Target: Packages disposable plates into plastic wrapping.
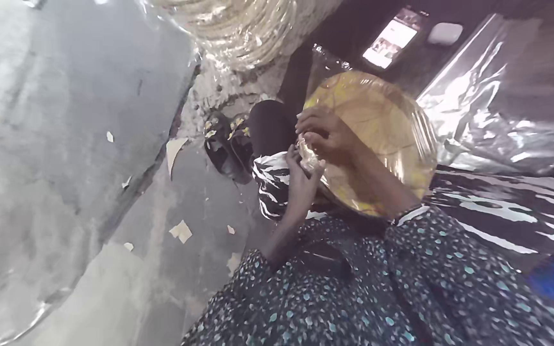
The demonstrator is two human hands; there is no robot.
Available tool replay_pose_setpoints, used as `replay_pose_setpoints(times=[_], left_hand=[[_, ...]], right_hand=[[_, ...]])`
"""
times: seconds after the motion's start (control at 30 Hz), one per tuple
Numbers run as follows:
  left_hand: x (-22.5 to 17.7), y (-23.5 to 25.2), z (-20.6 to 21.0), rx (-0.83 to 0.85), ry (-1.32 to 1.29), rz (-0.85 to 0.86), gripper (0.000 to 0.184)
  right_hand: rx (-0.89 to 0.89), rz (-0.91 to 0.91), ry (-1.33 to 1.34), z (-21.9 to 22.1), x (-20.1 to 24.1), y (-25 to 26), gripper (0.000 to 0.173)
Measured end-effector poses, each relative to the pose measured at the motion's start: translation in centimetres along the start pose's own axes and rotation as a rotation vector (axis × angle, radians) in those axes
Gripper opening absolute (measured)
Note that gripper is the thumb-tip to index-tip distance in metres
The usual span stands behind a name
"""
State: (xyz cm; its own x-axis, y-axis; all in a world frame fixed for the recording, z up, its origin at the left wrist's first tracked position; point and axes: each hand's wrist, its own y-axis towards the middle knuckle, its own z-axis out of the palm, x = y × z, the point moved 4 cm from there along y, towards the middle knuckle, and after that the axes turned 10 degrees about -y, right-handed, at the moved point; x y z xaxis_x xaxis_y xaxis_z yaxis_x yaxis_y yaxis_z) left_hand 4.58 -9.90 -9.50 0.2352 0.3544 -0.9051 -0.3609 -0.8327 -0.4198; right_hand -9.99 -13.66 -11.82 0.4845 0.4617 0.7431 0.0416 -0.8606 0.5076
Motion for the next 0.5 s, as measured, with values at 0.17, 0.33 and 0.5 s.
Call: replay_pose_setpoints(times=[0.17,0.33,0.5], left_hand=[[0.6,1.4,0.0,-0.006,0.11,0.046,0.091],[0.7,1.2,-1.2,-0.009,0.186,0.107,0.086],[1.3,1.2,-2.1,0.09,0.027,0.083,0.074]], right_hand=[[-0.023,-0.015,0.19,-1.7,-1.4,-0.3,0.057],[-0.275,0.54,-0.321,-14.2,2.6,-6.2,0.05],[-0.335,1.295,-0.153,-18.2,1.8,-20.2,0.084]])
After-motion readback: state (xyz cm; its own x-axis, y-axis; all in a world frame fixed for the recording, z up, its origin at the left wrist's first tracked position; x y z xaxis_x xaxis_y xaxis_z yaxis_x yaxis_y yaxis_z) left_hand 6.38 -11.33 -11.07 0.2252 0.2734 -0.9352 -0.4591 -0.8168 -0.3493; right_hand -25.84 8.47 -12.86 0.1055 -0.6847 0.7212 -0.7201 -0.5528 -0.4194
